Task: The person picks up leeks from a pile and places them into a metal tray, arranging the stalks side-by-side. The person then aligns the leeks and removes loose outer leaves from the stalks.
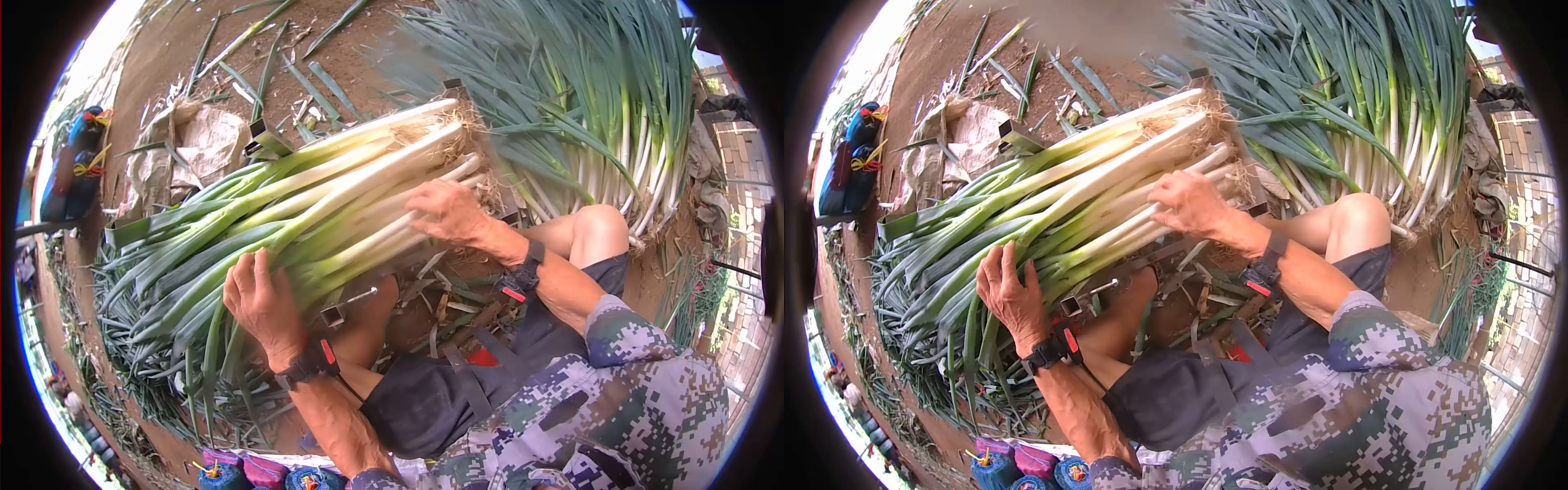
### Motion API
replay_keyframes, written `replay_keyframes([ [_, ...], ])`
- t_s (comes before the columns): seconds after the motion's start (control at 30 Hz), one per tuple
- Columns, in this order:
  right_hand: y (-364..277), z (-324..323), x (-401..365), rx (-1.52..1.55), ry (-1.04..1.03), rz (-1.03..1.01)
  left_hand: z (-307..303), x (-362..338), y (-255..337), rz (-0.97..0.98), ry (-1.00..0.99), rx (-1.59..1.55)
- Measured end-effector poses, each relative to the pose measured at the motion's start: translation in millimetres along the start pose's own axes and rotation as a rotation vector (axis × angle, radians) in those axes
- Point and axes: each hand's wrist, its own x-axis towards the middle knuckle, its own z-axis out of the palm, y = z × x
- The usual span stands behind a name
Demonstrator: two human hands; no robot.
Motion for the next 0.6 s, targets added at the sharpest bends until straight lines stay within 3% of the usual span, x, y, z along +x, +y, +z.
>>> replay_keyframes([
  [0.07,-10,-19,27,0.11,0.177,0.056,3,3,-2,0.037,0.016,0.018],
  [0.17,-9,-19,70,-0.077,0.299,-0.078,3,-1,-2,-0.019,0.052,-0.03],
  [0.27,5,14,73,-0.12,0.115,-0.118,-1,0,0,-0.058,0.046,-0.019],
  [0.33,2,20,65,-0.103,0.14,-0.099,1,4,-1,-0.047,0.028,0.038],
  [0.5,-24,-26,48,0.032,0.055,-0.251,-16,7,8,-0.054,0.084,0.096],
  [0.6,-26,-40,37,0.083,-0.061,-0.31,-28,-10,7,0.009,-0.056,0.068],
])
